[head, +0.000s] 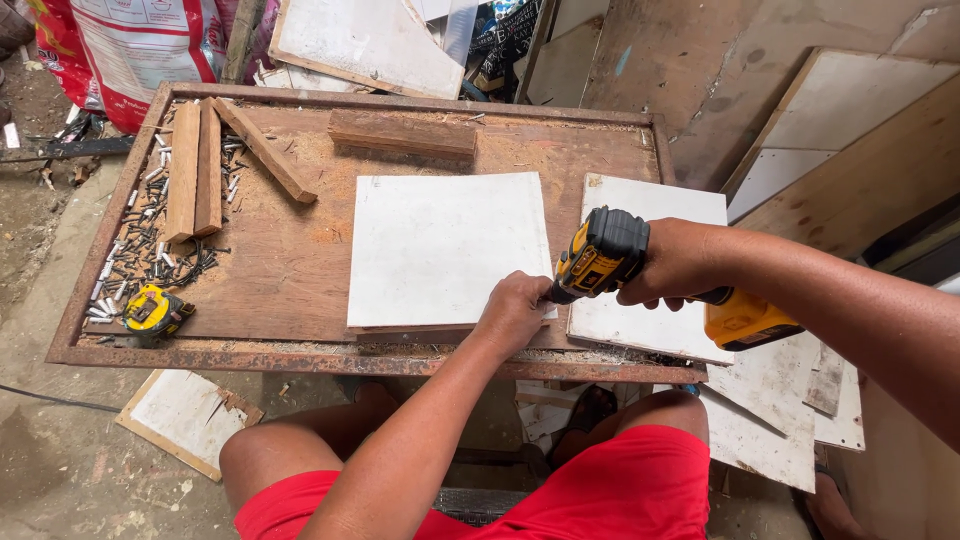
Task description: Assembling a wooden frame by aligning boards and fastening them with screws using a power drill.
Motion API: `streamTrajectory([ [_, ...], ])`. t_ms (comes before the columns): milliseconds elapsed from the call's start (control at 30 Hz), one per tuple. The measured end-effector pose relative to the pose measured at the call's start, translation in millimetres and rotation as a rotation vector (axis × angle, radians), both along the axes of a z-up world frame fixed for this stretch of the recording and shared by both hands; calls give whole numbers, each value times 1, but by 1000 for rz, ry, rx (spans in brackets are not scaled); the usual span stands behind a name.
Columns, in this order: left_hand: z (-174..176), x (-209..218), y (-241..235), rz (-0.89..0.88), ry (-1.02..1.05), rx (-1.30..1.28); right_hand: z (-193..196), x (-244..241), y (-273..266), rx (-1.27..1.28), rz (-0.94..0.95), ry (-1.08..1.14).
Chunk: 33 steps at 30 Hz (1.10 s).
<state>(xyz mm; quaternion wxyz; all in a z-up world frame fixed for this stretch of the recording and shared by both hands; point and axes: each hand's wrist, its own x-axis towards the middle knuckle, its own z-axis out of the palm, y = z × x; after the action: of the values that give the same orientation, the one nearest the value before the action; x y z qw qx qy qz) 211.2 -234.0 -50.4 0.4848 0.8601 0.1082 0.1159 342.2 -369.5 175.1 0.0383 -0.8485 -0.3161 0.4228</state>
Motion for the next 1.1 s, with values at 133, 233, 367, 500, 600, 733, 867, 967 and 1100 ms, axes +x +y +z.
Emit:
streamTrajectory([
  [133, 1, 0, 0, -23, 31, 14, 1, -2, 1, -22, 9, -3],
  [233, -3, -1, -1, -30, 58, 15, 4, -5, 1, -43, 18, -22],
  [367, -5, 2, 0, -20, 82, 5, 3, -3, 1, -73, 31, -36],
  [500, 17, -4, -2, -25, 61, 39, 12, -10, 6, -89, 39, -62],
  [600, 6, -1, -3, -9, 75, 44, 12, -12, 7, -98, 63, -52],
  [733, 6, -1, -1, -33, 77, 40, 13, -12, 8, -105, 73, -58],
  [867, 14, -5, 0, -43, 105, 32, 9, -11, 7, -120, 81, -61],
  [967, 16, -6, 2, -41, 120, 27, 12, -13, 8, -113, 85, -58],
  [1100, 8, -3, 1, -25, 79, 41, 8, -11, 7, -118, 74, -54],
])
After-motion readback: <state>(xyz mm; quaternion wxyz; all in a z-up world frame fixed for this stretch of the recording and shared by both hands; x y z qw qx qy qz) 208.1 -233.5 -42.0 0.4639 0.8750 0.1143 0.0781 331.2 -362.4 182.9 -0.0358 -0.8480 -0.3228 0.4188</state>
